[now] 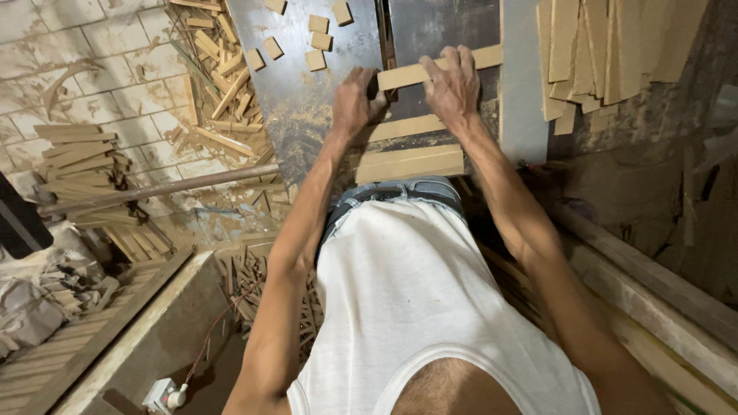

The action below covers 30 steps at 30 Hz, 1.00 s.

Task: The person gathers small wooden planks from the floor and repeatedly feeds them one by one through a table saw to cut them into shorter pieces. The cut pieces are stacked on the saw table while offcuts fall to the floor.

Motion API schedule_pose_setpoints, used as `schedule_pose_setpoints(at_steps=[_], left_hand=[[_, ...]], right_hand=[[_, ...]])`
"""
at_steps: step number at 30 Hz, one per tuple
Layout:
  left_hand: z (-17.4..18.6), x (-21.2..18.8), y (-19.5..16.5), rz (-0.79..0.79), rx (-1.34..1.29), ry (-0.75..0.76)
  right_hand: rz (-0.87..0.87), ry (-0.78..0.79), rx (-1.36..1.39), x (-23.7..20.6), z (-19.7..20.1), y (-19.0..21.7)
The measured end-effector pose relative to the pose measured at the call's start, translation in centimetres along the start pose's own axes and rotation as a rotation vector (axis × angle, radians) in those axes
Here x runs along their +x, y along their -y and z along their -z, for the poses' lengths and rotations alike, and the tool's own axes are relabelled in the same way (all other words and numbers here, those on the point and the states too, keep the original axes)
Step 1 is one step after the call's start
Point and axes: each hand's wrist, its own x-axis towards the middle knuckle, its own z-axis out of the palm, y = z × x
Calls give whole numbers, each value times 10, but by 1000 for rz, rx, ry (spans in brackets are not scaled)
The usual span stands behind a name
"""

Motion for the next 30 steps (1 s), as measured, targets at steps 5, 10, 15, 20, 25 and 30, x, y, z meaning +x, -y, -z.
schedule_pose_setpoints(at_steps=[5,10,15,20,25,30], left_hand=[[0,21,9,-42,56,12],[8,34,9,-26,83,64],[15,48,4,-50,90,16],[13,53,14,-6,79,21],[10,61,22,8,50,49],[13,69,24,23,113,65]], right_hand=[[-5,-10,-16,18,2,-2],[-10,-15,-2,33,8,-3],[27,-109,-30,48,10,-8],[14,-72,-7,55,4,-10],[6,-76,-30,59,1,-12],[-13,-21,18,69,4,-12]])
